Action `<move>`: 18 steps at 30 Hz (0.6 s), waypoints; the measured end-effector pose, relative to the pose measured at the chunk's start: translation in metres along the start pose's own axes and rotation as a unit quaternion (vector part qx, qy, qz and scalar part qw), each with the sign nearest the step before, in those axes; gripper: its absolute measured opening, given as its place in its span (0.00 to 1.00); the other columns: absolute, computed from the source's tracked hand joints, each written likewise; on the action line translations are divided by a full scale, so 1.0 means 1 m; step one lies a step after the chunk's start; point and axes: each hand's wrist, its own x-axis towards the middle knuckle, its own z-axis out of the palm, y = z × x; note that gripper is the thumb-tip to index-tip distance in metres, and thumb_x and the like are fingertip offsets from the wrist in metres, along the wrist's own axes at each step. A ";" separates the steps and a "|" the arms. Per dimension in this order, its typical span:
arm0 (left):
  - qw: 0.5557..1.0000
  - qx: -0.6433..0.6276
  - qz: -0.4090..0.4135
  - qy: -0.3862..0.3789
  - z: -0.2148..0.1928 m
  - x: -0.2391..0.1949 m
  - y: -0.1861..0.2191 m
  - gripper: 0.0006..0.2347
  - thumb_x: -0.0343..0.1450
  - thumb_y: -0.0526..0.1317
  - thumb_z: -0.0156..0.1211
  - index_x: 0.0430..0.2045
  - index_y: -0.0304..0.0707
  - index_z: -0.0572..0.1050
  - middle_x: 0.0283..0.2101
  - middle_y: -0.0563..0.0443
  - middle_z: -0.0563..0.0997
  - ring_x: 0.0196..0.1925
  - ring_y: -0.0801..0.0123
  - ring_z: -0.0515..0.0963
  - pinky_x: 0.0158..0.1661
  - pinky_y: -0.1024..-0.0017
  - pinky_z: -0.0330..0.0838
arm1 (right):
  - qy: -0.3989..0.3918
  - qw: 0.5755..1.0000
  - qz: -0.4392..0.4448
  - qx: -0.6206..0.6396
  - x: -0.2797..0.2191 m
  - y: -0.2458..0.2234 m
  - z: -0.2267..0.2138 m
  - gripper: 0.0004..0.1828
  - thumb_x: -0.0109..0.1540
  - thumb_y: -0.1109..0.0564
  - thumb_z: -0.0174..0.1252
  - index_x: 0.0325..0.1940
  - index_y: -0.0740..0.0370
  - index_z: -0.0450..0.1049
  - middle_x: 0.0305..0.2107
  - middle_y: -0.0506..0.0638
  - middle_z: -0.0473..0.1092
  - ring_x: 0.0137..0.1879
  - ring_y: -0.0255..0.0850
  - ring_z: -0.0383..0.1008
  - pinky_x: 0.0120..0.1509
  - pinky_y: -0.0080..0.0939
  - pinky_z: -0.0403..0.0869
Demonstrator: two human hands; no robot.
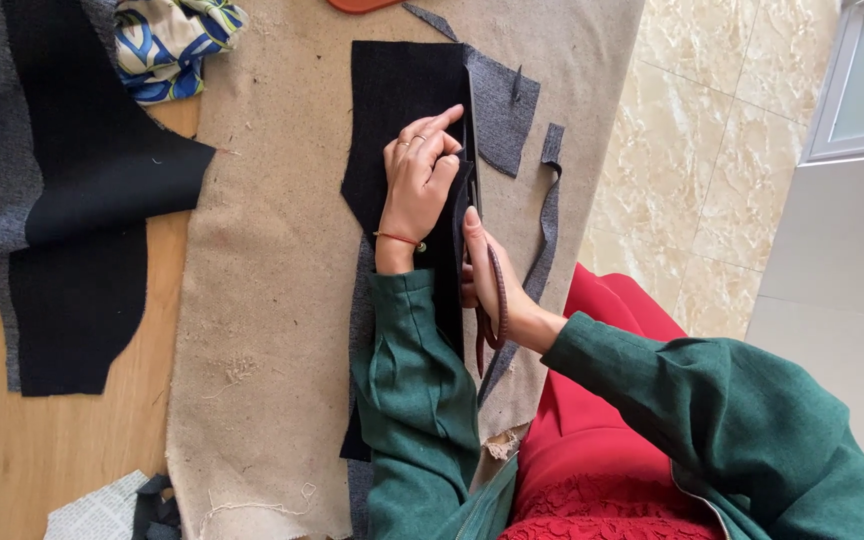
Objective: Cutting fabric pieces according to a pattern using large scissors and organizing the cut components on a workbench.
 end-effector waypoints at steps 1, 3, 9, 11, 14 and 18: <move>1.000 0.000 0.000 0.000 0.000 0.000 0.000 0.05 0.71 0.43 0.49 0.29 0.48 0.72 0.68 0.63 0.72 0.69 0.68 0.66 0.65 0.63 0.52 | 0.000 1.000 0.000 0.000 -0.003 -0.004 0.003 0.30 0.64 0.22 0.43 0.34 0.48 0.60 0.20 0.36 0.47 0.19 0.25 0.48 0.20 0.26 0.50; 1.000 -0.004 0.002 -0.004 -0.001 0.000 0.000 0.05 0.72 0.43 0.48 0.29 0.48 0.72 0.68 0.63 0.72 0.69 0.68 0.66 0.65 0.63 0.52 | 0.010 1.000 0.012 0.006 -0.010 -0.011 0.008 0.31 0.63 0.21 0.41 0.37 0.49 0.61 0.21 0.36 0.46 0.19 0.26 0.50 0.21 0.26 0.50; 1.000 -0.001 0.002 -0.006 -0.001 0.000 0.000 0.05 0.72 0.43 0.48 0.29 0.49 0.71 0.68 0.64 0.71 0.70 0.67 0.66 0.65 0.63 0.51 | 0.013 1.000 0.012 0.013 0.014 0.017 0.000 0.31 0.64 0.21 0.41 0.40 0.49 0.63 0.21 0.36 0.48 0.19 0.26 0.51 0.20 0.26 0.51; 1.000 -0.003 0.001 -0.006 -0.002 0.000 0.001 0.05 0.72 0.43 0.48 0.29 0.49 0.71 0.68 0.64 0.71 0.70 0.67 0.66 0.65 0.63 0.51 | 0.016 1.000 0.006 0.015 0.011 0.010 0.005 0.31 0.64 0.22 0.41 0.42 0.49 0.65 0.22 0.36 0.49 0.20 0.26 0.52 0.20 0.26 0.53; 1.000 -0.004 -0.001 -0.007 -0.001 -0.001 -0.002 0.05 0.72 0.44 0.48 0.29 0.49 0.71 0.68 0.64 0.71 0.70 0.68 0.65 0.66 0.63 0.51 | 0.019 1.000 -0.006 0.012 0.015 0.008 0.005 0.32 0.64 0.22 0.41 0.47 0.50 0.68 0.23 0.37 0.53 0.22 0.28 0.59 0.20 0.26 0.57; 1.000 -0.005 0.000 -0.011 -0.001 0.000 -0.002 0.05 0.72 0.43 0.48 0.30 0.49 0.71 0.68 0.64 0.71 0.70 0.68 0.65 0.66 0.64 0.51 | 0.017 1.000 -0.001 0.004 0.005 -0.014 0.014 0.34 0.62 0.21 0.41 0.48 0.51 0.67 0.22 0.38 0.54 0.21 0.29 0.59 0.19 0.28 0.58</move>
